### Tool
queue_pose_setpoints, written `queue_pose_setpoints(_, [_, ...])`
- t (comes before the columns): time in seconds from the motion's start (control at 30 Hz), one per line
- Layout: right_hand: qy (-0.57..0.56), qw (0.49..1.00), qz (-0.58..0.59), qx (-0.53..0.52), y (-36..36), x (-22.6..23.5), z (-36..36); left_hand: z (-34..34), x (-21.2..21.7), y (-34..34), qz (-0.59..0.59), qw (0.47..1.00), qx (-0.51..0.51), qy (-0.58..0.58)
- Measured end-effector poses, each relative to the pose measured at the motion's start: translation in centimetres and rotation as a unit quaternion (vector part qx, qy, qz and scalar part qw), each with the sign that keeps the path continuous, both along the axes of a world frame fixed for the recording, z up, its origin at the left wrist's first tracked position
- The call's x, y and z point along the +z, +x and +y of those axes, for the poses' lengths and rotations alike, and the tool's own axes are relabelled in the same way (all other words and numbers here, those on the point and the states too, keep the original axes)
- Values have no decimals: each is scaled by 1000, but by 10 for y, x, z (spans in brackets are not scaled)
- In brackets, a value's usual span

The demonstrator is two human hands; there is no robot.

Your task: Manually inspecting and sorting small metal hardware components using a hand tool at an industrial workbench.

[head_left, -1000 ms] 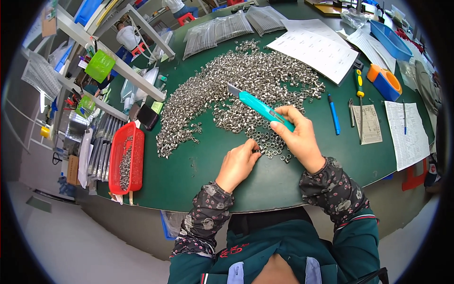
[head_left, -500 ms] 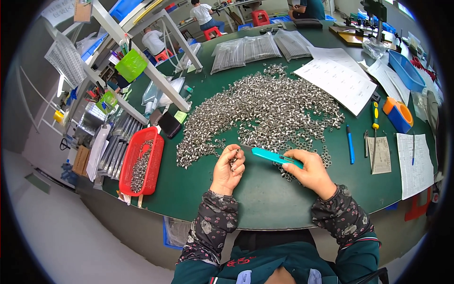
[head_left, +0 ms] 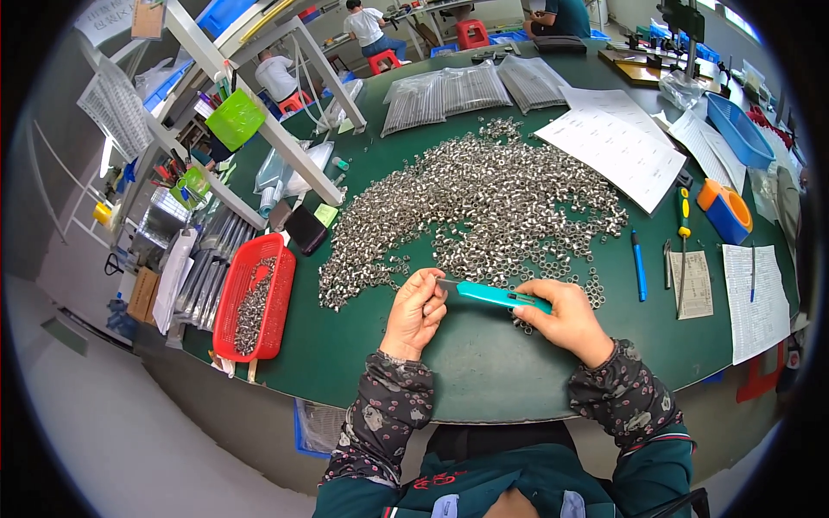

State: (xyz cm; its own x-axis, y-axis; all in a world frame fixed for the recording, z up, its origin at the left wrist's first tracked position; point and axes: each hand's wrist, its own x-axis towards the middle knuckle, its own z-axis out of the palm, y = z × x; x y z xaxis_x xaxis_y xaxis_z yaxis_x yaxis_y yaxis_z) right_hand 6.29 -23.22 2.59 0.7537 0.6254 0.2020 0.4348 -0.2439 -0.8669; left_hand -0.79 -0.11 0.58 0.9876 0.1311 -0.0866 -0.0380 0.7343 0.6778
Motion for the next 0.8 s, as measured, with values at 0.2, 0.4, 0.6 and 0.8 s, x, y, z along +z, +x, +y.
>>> queue_pose_setpoints(0.2, [23, 980, -181, -73, -5, 4, 1, 0, 1, -1, 21, 1000, 2, 2])
queue_pose_setpoints(0.4, [45, 979, -169, -102, -2, 3, 1, 0, 5, -1, 36, 999, 17, -5])
queue_pose_setpoints(0.6, [14, 985, -149, -86, -3, 2, 1, 1, 6, 0, 27, 998, 41, 31])
queue_pose_setpoints(0.8, [2, 988, -143, -65, -5, 3, 1, 2, 5, 0, 20, 999, 40, 23])
